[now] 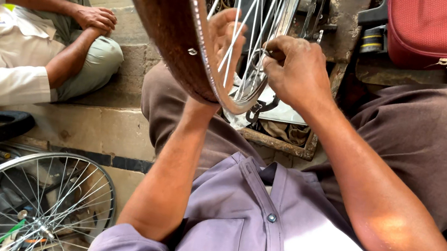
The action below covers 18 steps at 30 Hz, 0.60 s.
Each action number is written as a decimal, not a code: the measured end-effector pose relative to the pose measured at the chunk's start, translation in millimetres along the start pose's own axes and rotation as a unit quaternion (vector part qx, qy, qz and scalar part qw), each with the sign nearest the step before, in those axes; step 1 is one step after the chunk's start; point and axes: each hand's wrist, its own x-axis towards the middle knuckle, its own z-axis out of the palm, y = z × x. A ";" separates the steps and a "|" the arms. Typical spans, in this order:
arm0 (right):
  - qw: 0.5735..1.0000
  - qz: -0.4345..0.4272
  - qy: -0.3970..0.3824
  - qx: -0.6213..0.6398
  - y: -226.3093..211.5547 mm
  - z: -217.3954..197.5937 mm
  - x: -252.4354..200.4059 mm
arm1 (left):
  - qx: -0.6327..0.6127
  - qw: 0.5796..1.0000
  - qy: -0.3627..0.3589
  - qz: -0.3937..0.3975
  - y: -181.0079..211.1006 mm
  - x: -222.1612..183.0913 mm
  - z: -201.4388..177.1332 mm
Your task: The person tightens and adjusts individual spokes on a bicycle wheel by hand and using a tool, rotating the wheel while it is mounted on a stand.
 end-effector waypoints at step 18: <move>0.992 0.064 -0.079 0.070 -0.6 -10.1 -6.9 | 0.008 0.982 -0.129 -0.135 20.5 3.7 1.0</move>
